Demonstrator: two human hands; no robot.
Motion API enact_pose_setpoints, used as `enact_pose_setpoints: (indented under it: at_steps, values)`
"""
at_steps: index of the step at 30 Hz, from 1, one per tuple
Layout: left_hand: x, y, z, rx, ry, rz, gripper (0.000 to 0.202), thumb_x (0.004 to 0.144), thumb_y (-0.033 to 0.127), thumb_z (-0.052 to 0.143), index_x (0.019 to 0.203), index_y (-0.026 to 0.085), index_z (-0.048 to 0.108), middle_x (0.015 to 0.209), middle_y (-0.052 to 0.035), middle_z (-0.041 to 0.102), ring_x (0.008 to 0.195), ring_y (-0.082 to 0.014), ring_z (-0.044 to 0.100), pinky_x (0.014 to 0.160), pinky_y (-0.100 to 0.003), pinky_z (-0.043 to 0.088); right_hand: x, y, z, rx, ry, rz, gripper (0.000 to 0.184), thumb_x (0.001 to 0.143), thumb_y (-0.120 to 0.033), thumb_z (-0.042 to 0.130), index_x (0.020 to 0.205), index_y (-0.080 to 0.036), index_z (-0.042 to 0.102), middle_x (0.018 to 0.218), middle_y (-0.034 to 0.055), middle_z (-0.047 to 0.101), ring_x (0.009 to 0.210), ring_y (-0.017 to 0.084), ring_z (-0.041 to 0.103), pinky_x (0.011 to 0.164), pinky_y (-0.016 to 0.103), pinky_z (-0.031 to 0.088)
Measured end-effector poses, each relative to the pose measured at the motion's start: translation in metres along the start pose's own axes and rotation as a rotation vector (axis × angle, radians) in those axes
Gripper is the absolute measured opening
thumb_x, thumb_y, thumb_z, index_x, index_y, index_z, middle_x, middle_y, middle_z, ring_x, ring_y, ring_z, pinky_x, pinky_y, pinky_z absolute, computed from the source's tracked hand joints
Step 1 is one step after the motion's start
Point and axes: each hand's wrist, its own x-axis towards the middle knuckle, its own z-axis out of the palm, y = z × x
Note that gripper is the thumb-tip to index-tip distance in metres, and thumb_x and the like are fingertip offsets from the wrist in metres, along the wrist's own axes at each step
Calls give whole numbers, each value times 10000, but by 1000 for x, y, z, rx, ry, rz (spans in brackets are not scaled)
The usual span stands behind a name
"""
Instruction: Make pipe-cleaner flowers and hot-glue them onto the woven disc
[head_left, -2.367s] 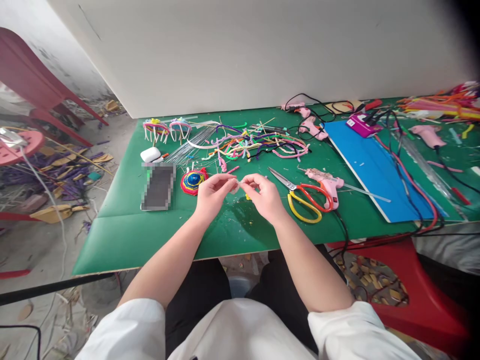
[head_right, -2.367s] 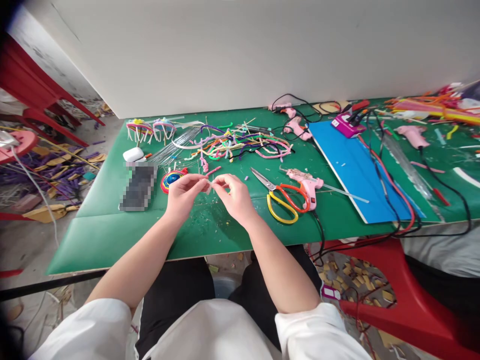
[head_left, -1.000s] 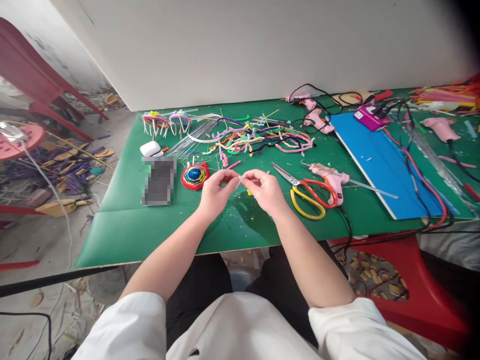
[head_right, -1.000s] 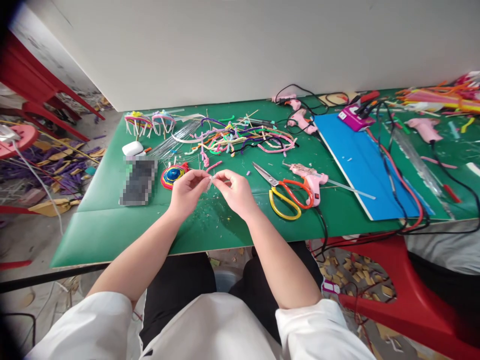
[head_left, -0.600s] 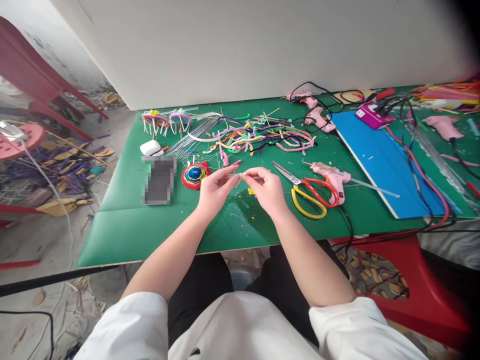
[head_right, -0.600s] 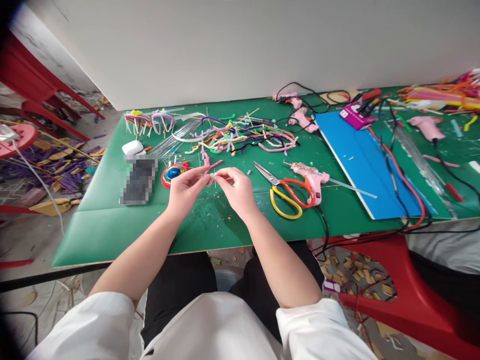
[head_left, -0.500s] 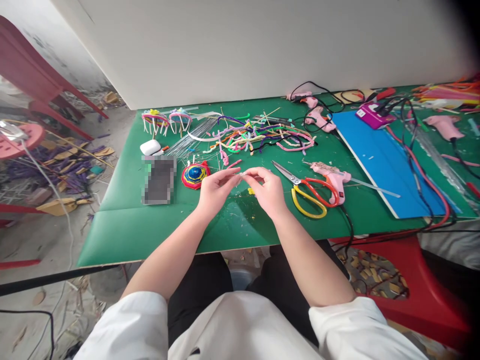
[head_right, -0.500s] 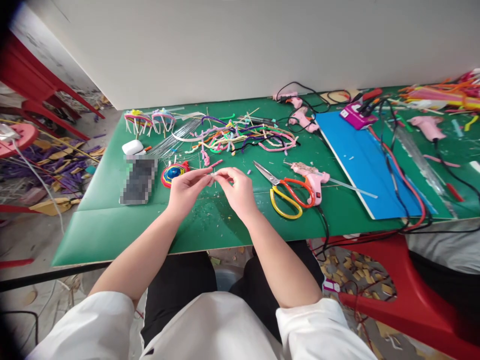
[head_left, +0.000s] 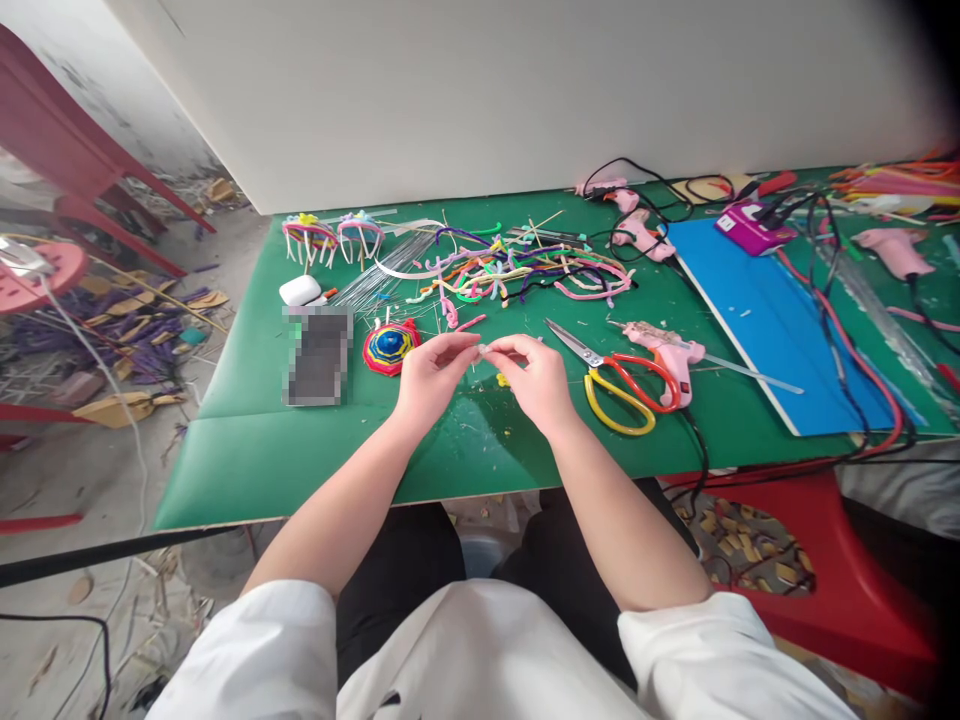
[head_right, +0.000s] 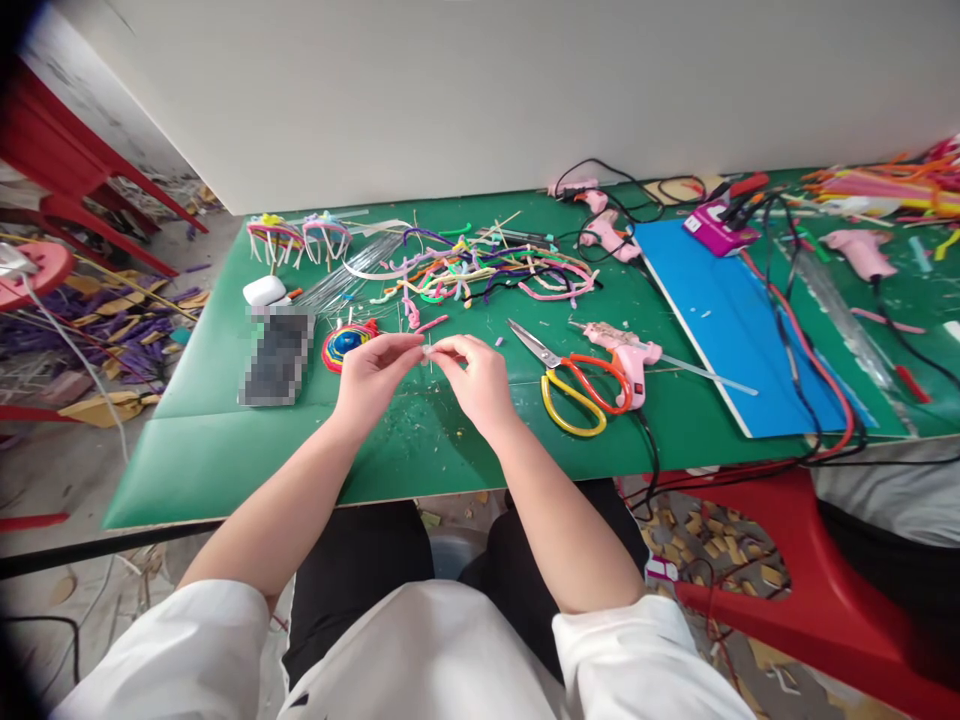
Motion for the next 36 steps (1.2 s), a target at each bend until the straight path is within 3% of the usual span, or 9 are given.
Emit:
enact_pose_setpoints:
  at_steps: [9,19,25,32,36]
  values:
    - [2,-3,1,-48,-30,-34,165,719,296,693,819,165,701,777,-33,727,738,-166,681,707,-280,545,-2,1,-1,-223,20,-137,100,820,-292,614,789,-213,668,811,30,663,763,163,593,723,292,464]
    - [2,-6,-1,50,-71,80,199,782,267,627,943,171,693,881,-43,725,812,-157,674,770,-271,536,-2,2,2,-212,45,-157,106,836,-285,598,872,-218,671,872,40,688,811,175,619,748,299,474]
    - [2,-7,-1,126,-54,121,201,802,261,609,976,190,681,941,-42,717,832,-152,668,781,-271,527,-1,1,0,-226,29,-194,122,852,-282,574,827,-201,662,832,51,665,804,179,603,737,306,469]
    - [-3,-6,2,130,-26,245,238,814,167,577,1041,216,527,798,15,646,762,-102,627,746,-236,492,-2,-3,1,-195,30,-102,150,849,-321,567,799,-208,653,786,35,665,743,165,593,718,297,465]
    - [-4,-7,3,143,5,317,238,810,173,593,1013,216,476,808,20,624,768,-96,627,765,-245,486,-1,-8,1,-24,27,59,156,813,-342,601,763,-205,656,746,11,672,671,142,594,639,264,465]
